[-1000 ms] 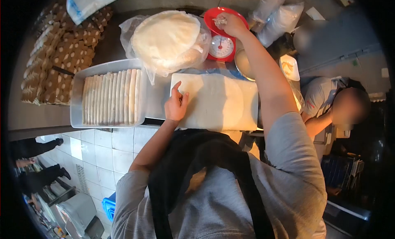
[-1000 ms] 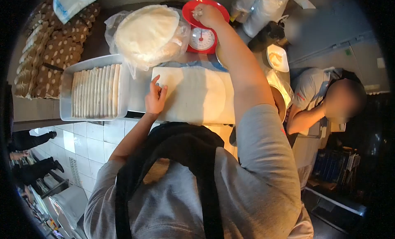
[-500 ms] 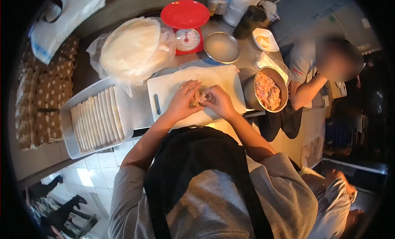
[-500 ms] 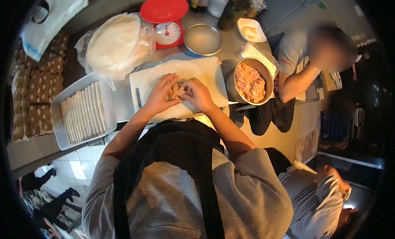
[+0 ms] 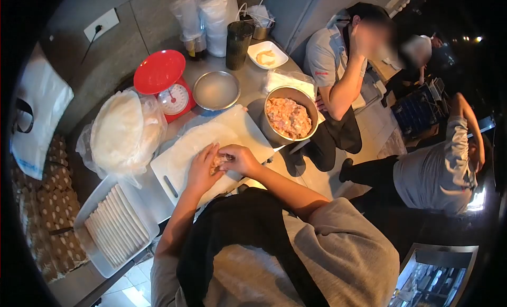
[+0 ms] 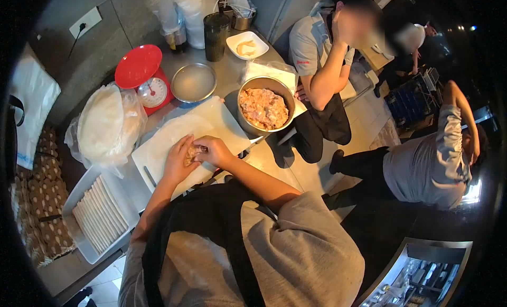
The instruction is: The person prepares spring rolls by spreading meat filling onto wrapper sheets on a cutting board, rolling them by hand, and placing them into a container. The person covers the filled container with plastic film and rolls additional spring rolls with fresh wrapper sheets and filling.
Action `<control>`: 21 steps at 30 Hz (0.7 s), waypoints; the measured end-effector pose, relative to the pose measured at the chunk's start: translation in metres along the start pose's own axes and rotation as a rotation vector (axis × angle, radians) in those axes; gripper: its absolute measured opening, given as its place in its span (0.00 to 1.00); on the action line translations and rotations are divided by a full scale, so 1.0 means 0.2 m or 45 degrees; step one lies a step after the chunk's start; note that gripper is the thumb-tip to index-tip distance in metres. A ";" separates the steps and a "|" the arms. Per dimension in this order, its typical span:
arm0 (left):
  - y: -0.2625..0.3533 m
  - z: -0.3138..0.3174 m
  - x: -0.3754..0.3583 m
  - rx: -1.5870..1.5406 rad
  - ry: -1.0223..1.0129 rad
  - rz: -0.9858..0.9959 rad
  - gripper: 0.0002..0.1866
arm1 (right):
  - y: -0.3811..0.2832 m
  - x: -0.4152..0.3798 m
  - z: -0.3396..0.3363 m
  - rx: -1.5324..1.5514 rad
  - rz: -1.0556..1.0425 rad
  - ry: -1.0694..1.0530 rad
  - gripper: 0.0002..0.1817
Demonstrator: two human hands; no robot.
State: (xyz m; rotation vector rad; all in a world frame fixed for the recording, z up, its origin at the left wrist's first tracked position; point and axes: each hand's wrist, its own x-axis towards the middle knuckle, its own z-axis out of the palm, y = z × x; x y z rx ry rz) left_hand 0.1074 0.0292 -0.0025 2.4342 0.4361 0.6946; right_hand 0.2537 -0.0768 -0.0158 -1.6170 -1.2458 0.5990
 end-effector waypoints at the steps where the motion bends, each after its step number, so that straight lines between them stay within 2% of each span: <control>1: 0.01 -0.01 0.01 0.008 -0.017 0.027 0.26 | -0.02 0.00 0.00 0.080 -0.003 0.036 0.10; 4: -0.09 0.06 -0.02 0.021 -0.065 0.092 0.29 | 0.07 0.00 0.04 -0.133 -0.116 0.068 0.08; 8: -0.22 0.15 -0.06 0.006 -0.069 0.185 0.35 | 0.11 0.01 0.03 -0.117 0.020 0.047 0.05; 10: -0.17 0.11 -0.04 0.068 -0.053 0.124 0.33 | 0.08 0.01 -0.04 -0.035 0.112 0.035 0.04; 13: -0.03 0.00 -0.04 0.141 0.068 -0.024 0.30 | -0.14 0.01 -0.27 -0.092 0.104 0.281 0.03; 14: 0.00 -0.02 -0.05 0.162 0.119 -0.086 0.29 | -0.24 0.01 -0.37 -0.112 0.054 0.384 0.04; 15: -0.03 -0.03 -0.07 0.136 0.041 -0.065 0.29 | -0.32 0.02 -0.48 -0.166 -0.114 0.475 0.04; 17: -0.14 -0.07 -0.14 0.083 -0.120 -0.032 0.29 | -0.36 0.02 -0.64 -0.403 -0.274 0.814 0.07; 18: -0.18 -0.06 -0.16 0.071 -0.153 -0.039 0.28 | -0.36 0.04 -0.71 -0.694 -0.307 0.896 0.10; 19: -0.22 -0.05 -0.17 0.061 -0.185 -0.047 0.28 | -0.32 0.06 -0.79 -1.045 -0.353 0.833 0.11; 20: -0.25 -0.04 -0.18 0.051 -0.215 -0.055 0.27 | -0.20 0.06 -0.84 -1.079 -0.272 0.765 0.10; 21: -0.25 -0.04 -0.18 0.057 -0.212 -0.047 0.26 | -0.21 0.06 -0.84 -1.127 -0.180 0.796 0.09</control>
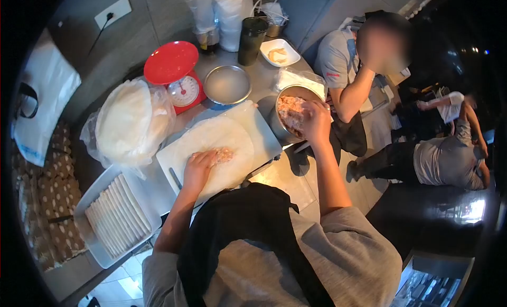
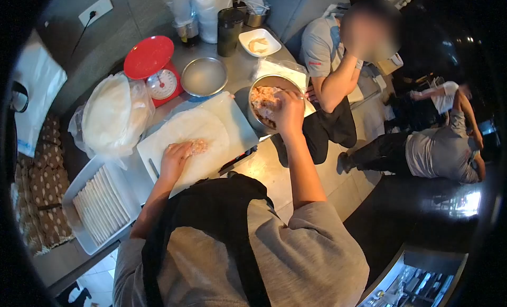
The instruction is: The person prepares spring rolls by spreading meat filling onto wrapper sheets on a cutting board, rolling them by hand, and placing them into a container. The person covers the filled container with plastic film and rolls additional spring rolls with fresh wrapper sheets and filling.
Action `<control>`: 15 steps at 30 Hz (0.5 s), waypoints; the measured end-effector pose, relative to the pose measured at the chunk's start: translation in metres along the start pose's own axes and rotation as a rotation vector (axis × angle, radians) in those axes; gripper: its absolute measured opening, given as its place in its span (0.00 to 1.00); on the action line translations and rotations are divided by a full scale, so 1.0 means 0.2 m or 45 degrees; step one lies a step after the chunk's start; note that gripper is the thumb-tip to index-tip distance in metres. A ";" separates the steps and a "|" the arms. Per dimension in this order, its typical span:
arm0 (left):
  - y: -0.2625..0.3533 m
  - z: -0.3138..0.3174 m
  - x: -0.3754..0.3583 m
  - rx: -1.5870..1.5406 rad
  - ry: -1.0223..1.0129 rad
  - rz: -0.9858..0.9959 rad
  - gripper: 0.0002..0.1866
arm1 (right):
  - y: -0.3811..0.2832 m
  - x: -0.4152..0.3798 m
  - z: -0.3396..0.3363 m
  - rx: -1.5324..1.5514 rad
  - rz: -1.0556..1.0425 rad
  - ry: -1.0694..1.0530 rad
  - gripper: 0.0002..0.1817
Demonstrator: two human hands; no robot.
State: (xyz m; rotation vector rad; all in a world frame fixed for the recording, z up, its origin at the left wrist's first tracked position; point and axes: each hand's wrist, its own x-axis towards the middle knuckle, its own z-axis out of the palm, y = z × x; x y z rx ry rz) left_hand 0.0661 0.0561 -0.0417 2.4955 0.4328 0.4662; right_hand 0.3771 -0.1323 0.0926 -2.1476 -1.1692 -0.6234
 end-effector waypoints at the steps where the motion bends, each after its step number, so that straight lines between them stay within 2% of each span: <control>1: 0.00 0.00 0.00 0.007 0.007 0.000 0.25 | -0.02 0.00 0.00 -0.068 0.066 -0.014 0.08; 2: -0.01 0.01 0.00 0.017 0.015 -0.010 0.24 | -0.06 0.00 0.00 -0.025 0.076 0.054 0.07; 3: 0.04 -0.01 -0.02 0.002 0.116 -0.051 0.23 | -0.10 0.00 0.00 0.016 0.105 0.003 0.05; 5: 0.19 -0.09 -0.01 -0.013 0.316 -0.141 0.21 | -0.26 -0.02 0.03 0.343 0.044 -0.111 0.07; 8: 0.21 -0.18 -0.03 -0.025 0.341 -0.012 0.20 | -0.41 -0.17 0.21 0.790 -0.167 -0.594 0.09; 10: 0.19 -0.13 -0.01 -0.142 0.347 -0.020 0.19 | -0.53 -0.33 0.36 1.037 -0.222 -0.819 0.09; 15: 0.05 0.01 0.01 -0.202 0.326 -0.053 0.13 | -0.57 -0.53 0.63 0.988 -0.557 -0.567 0.11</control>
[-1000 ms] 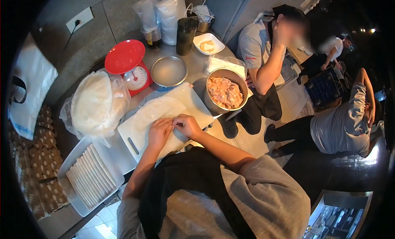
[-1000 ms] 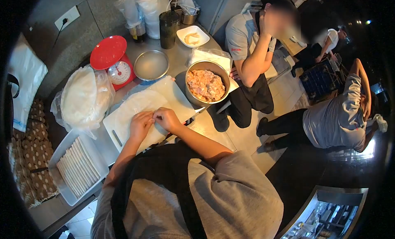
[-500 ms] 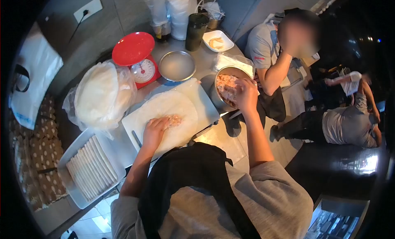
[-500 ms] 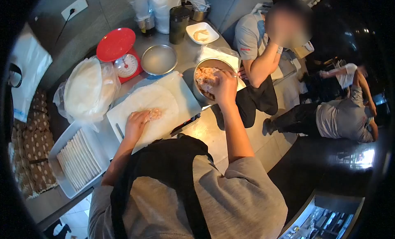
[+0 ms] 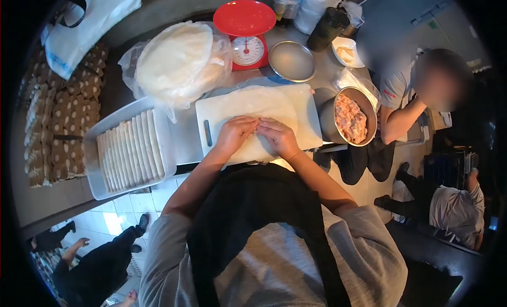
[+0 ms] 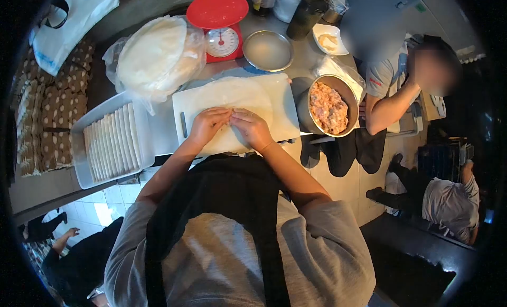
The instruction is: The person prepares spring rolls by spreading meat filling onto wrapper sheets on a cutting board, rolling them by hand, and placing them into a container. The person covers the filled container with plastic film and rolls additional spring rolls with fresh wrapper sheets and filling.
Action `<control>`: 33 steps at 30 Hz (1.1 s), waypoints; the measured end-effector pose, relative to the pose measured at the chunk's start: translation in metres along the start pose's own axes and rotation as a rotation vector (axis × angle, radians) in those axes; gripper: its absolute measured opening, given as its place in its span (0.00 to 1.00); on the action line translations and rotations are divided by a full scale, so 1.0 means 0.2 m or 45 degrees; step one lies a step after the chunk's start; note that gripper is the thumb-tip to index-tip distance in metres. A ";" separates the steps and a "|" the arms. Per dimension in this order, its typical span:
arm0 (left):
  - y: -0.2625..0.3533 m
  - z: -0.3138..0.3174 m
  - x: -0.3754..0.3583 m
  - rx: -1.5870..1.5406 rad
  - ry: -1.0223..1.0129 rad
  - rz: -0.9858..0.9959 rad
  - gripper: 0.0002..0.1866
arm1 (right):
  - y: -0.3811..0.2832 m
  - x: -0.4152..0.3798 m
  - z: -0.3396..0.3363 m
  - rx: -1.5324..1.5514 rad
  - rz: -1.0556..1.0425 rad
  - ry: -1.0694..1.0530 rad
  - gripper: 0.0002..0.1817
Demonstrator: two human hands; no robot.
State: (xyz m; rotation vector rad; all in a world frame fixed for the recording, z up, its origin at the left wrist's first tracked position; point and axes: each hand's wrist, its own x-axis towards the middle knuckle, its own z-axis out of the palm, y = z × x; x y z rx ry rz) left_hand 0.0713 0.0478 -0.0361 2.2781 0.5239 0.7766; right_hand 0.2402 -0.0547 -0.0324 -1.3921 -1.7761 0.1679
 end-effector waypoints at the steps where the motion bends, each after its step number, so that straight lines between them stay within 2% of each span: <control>1: -0.02 -0.01 -0.01 0.020 -0.012 0.022 0.12 | 0.03 -0.01 0.01 0.003 -0.037 0.000 0.11; 3: -0.05 -0.05 -0.04 0.063 -0.051 0.057 0.13 | 0.07 -0.04 0.00 0.085 -0.025 -0.013 0.10; 6: -0.07 -0.11 -0.06 0.125 -0.089 0.052 0.17 | 0.10 -0.04 -0.09 0.041 0.075 -0.186 0.10; 7: -0.06 -0.12 -0.08 0.144 -0.082 0.024 0.19 | 0.09 -0.03 -0.11 0.170 0.147 -0.163 0.09; 10: 0.02 -0.15 -0.06 0.213 -0.081 0.039 0.24 | 0.06 -0.04 -0.13 0.117 0.269 -0.039 0.09; 14: 0.11 -0.05 0.04 0.217 -0.134 0.022 0.27 | 0.12 -0.05 -0.14 0.069 0.186 -0.092 0.08; 16: 0.13 0.01 0.09 0.217 -0.189 0.020 0.26 | 0.12 -0.02 -0.18 0.121 0.227 -0.173 0.09; 19: 0.10 0.07 0.13 0.227 -0.262 -0.013 0.23 | 0.05 0.02 -0.16 0.192 0.395 0.020 0.13; 23: 0.01 0.10 0.10 0.327 -0.285 0.003 0.19 | 0.12 -0.02 -0.09 -0.096 0.309 -0.112 0.20; 25: 0.03 0.06 0.08 0.200 -0.168 0.053 0.19 | 0.14 -0.04 -0.08 -0.159 0.276 -0.132 0.22; 26: 0.04 0.04 0.07 0.136 -0.111 0.076 0.19 | 0.15 -0.06 -0.09 -0.098 0.326 -0.152 0.23; 28: 0.02 -0.03 0.03 0.193 -0.177 0.019 0.19 | 0.12 -0.05 -0.11 0.024 0.436 -0.187 0.23; 32: -0.05 -0.08 -0.02 0.326 -0.281 -0.022 0.19 | 0.10 -0.04 -0.13 -0.082 0.336 -0.149 0.21; 33: -0.04 -0.10 -0.02 0.257 -0.245 -0.040 0.19 | 0.11 -0.04 -0.13 -0.144 0.333 -0.172 0.21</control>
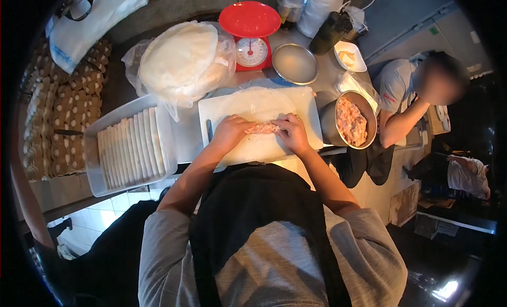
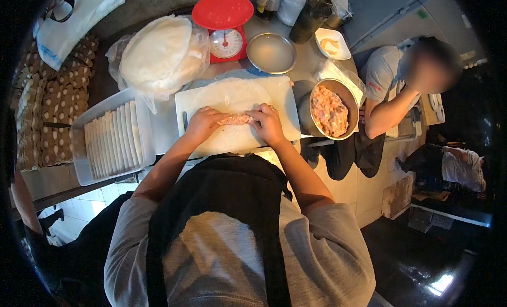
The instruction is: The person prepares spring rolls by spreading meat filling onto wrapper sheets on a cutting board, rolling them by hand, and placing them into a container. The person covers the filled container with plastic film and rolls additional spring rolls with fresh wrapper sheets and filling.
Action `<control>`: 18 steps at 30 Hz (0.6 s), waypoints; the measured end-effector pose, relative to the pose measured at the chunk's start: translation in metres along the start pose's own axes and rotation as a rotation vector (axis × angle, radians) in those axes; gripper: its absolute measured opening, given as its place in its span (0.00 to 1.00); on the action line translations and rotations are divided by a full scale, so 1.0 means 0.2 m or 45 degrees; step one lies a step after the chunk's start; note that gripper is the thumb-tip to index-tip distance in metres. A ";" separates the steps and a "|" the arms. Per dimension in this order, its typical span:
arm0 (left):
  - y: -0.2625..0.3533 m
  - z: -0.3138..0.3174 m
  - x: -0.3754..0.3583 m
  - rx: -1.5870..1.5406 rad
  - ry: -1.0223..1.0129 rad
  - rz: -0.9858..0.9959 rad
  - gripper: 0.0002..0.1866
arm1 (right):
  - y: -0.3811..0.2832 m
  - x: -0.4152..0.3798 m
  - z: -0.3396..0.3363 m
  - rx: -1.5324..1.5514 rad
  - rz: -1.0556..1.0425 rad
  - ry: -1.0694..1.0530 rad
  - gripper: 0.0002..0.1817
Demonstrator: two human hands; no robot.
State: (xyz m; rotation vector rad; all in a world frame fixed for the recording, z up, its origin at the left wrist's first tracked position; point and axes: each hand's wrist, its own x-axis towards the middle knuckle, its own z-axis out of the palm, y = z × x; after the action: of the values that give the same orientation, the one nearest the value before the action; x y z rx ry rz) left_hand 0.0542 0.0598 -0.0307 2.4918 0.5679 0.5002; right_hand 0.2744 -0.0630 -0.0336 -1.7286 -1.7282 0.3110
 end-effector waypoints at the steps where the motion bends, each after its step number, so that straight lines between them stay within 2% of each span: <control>1: 0.02 -0.03 -0.02 -0.070 0.031 -0.017 0.19 | 0.01 0.00 0.01 -0.061 0.001 -0.016 0.21; 4: -0.05 -0.05 -0.08 -0.149 0.119 0.011 0.19 | -0.07 0.00 -0.05 0.019 0.040 0.049 0.23; 7: -0.11 -0.06 -0.13 -0.130 0.087 -0.023 0.21 | 0.06 -0.03 0.00 0.016 0.087 -0.074 0.26; 10: -0.05 -0.11 -0.14 -0.118 0.134 -0.171 0.22 | 0.01 -0.01 -0.05 0.018 0.014 -0.028 0.25; 13: -0.06 -0.15 -0.19 -0.171 0.186 -0.154 0.22 | -0.12 0.05 -0.09 0.006 -0.123 -0.064 0.23; 14: -0.08 -0.15 -0.21 -0.197 0.197 -0.114 0.21 | -0.15 0.06 -0.05 0.023 -0.156 -0.031 0.17; 17: -0.15 -0.10 -0.24 -0.264 0.157 -0.264 0.21 | -0.07 0.06 0.08 -0.021 -0.107 0.032 0.12; 18: -0.15 -0.11 -0.23 -0.246 0.157 -0.243 0.21 | -0.07 0.07 0.08 0.017 -0.098 0.071 0.08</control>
State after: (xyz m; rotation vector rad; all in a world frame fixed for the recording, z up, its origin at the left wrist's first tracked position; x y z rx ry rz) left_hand -0.0034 0.0689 -0.0412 2.2089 0.7593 0.6069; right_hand 0.2551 -0.0464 -0.0326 -1.6418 -1.7438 0.2375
